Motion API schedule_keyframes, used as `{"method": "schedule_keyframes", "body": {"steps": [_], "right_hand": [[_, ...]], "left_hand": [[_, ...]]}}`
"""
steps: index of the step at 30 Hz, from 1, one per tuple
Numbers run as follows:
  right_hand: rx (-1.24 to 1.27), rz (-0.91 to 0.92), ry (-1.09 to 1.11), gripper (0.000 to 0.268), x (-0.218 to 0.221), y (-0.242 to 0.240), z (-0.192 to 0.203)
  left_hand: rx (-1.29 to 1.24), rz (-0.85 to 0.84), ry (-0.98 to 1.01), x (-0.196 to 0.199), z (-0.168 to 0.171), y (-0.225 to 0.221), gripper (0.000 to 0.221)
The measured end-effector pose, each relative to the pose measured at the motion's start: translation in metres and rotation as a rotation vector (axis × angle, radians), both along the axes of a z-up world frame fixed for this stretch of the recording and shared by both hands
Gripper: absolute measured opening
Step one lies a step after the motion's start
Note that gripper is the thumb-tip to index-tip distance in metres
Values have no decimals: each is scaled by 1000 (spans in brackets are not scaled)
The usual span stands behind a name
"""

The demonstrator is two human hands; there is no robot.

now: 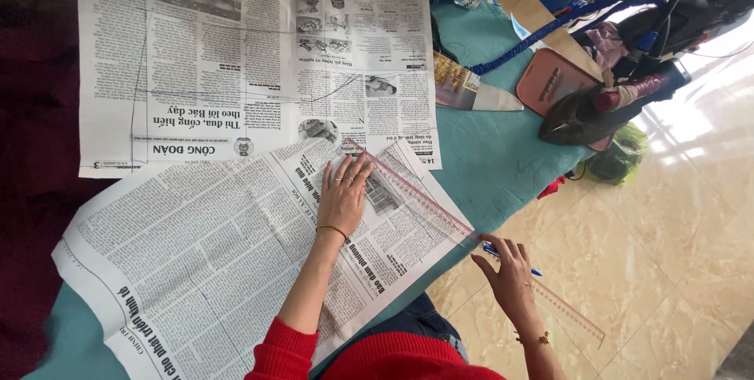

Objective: Drawing garment patterns on newspaper using a ruler and pen on a work table.

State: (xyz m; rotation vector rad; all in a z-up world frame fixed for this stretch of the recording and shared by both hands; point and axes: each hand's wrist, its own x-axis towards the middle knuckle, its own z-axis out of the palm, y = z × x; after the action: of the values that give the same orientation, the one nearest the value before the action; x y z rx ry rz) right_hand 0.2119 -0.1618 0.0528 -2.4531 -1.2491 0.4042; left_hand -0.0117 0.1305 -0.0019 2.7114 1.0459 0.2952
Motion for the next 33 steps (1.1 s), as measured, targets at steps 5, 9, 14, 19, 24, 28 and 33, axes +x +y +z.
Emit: {"method": "schedule_keyframes", "body": {"steps": [5, 9, 14, 19, 24, 28, 33], "right_hand": [[-4, -7, 20, 41, -2, 2, 8], [6, 17, 2, 45, -2, 1, 8], [13, 20, 7, 46, 1, 2, 4], [18, 43, 10, 41, 4, 2, 6], [-3, 47, -3, 44, 6, 3, 3], [11, 70, -24, 40, 5, 3, 7], [135, 43, -75, 27, -8, 15, 36]], "left_hand": [[-6, -5, -52, 0, 2, 0, 52], [-10, 1, -26, 1, 2, 0, 53], [15, 1, -9, 1, 0, 0, 55], [19, 4, -15, 1, -1, 0, 53], [20, 7, -30, 1, 1, -1, 52], [10, 14, -22, 2, 0, -1, 52], [133, 63, -128, 18, -12, 7, 35]]}}
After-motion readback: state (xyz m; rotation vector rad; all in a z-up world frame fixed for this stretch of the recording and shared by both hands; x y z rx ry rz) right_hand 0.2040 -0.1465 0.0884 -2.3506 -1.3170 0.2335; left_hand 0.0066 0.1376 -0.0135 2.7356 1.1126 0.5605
